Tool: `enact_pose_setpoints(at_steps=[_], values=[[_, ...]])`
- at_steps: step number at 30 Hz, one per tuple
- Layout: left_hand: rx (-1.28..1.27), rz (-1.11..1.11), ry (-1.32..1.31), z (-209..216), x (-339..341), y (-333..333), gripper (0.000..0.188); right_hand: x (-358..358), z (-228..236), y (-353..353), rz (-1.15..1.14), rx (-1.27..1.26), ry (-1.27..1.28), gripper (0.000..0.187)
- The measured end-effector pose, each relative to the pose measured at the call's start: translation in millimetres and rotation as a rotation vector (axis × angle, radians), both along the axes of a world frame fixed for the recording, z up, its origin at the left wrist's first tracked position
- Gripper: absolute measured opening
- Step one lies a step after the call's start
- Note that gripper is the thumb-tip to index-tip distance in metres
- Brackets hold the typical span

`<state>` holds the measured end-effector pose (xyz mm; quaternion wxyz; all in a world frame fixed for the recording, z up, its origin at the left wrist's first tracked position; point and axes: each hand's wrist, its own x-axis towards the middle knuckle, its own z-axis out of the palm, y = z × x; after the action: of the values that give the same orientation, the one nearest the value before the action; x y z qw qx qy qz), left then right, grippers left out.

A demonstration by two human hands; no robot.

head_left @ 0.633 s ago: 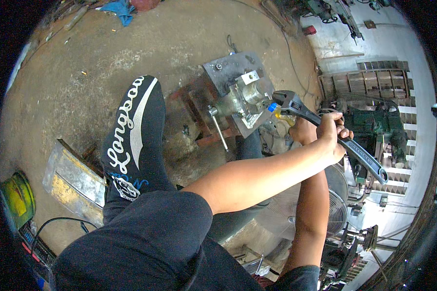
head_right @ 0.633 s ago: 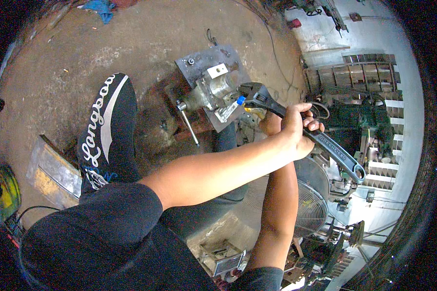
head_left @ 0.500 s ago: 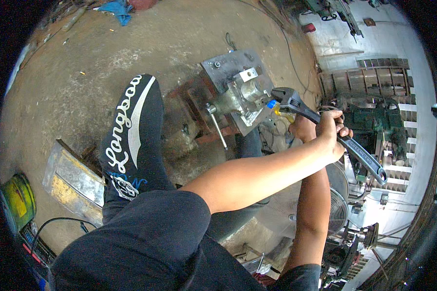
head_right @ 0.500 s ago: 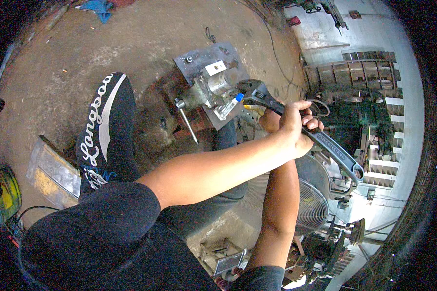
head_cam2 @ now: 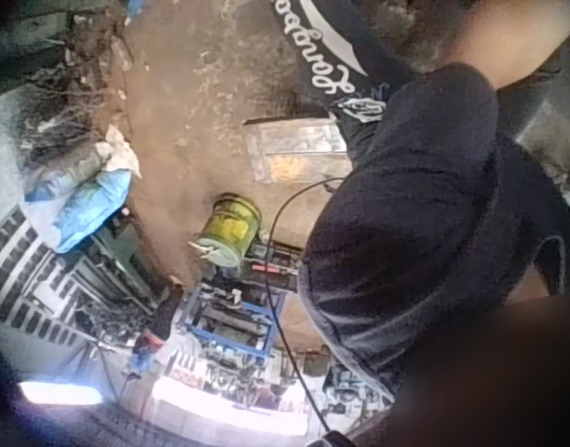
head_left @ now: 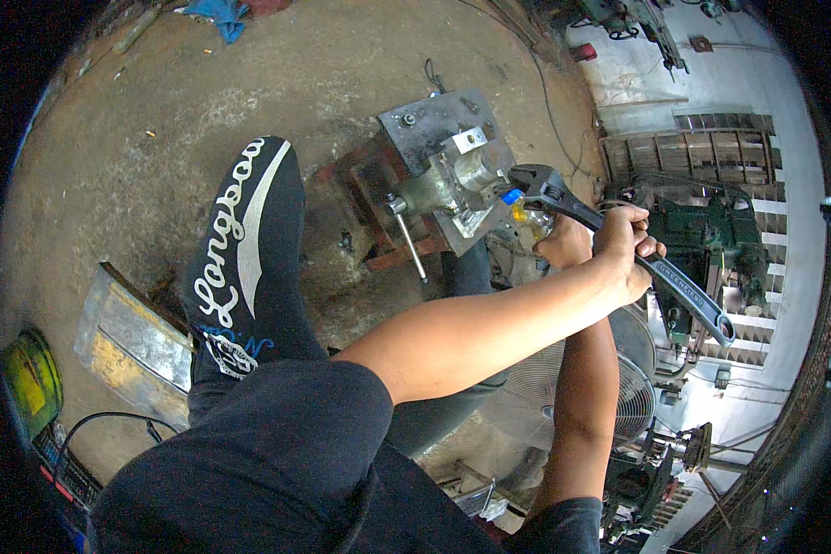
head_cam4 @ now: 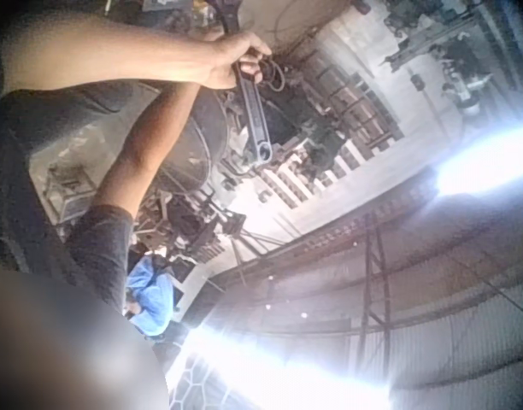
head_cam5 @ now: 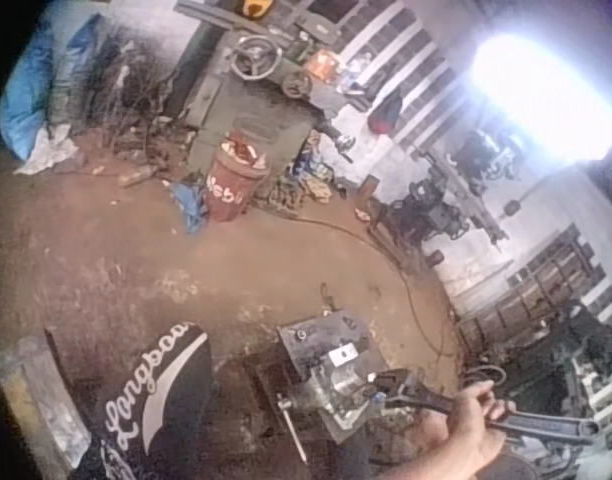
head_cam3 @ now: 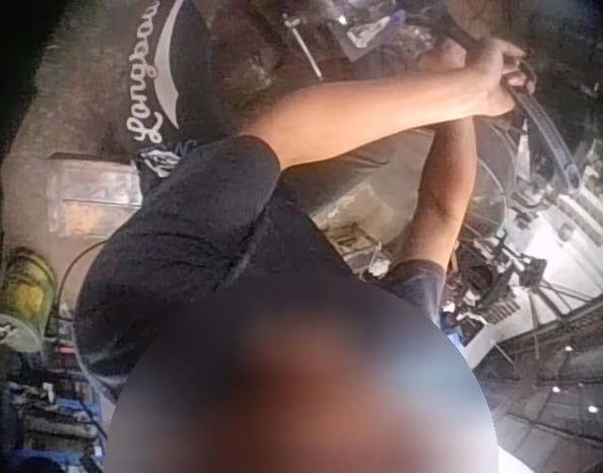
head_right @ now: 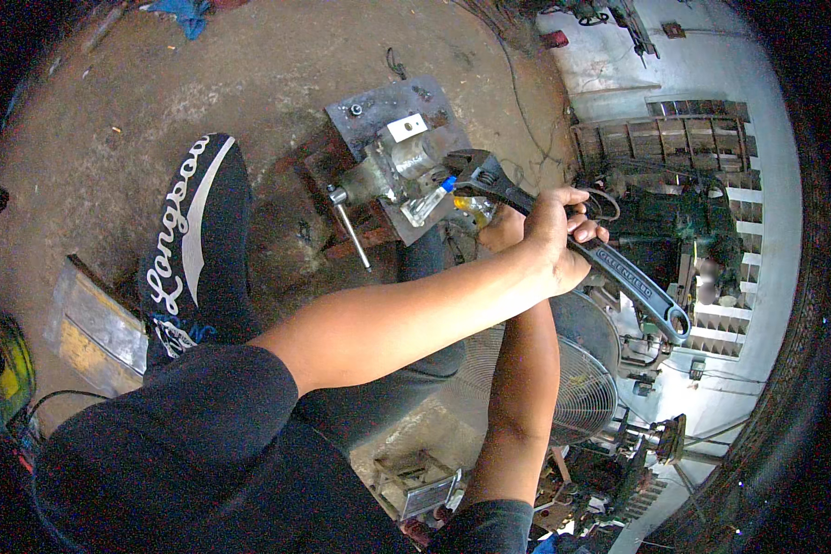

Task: The person uses a large adjustable wrench to tighten a bolt on a metal part clamped in a bench vise. They repeatedly reposition the wrench and apply force to turn the bolt.

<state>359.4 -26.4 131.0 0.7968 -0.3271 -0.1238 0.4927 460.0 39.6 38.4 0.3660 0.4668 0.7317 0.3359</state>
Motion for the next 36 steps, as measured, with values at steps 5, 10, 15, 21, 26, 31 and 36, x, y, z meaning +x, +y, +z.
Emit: enact_pose_setpoints(at_steps=[5,10,15,21,26,31,36], values=[[0.004,0.008,0.021,0,1,-2,0.021,26,-26,14,-0.007,-0.015,0.328,0.056],[-0.016,0.006,0.004,-1,4,0,0.022,21,-25,5,0.077,-0.042,0.361,0.055],[0.025,0.007,0.018,-5,6,-1,0.023,-12,-18,-30,-0.057,-0.102,0.999,0.066],[0.058,0.015,0.061,-7,4,-6,0.024,-17,-43,-63,-0.416,-0.026,1.035,0.075],[0.066,0.014,0.085,-9,0,-7,0.026,12,-81,-112,-0.234,0.100,1.566,0.060],[0.120,-0.010,0.179,-23,10,-11,0.028,47,-102,-207,-0.446,0.378,2.263,0.031],[0.105,-0.075,0.366,-43,25,-18,0.028,96,-120,-320,-0.498,1.146,2.251,0.029]])
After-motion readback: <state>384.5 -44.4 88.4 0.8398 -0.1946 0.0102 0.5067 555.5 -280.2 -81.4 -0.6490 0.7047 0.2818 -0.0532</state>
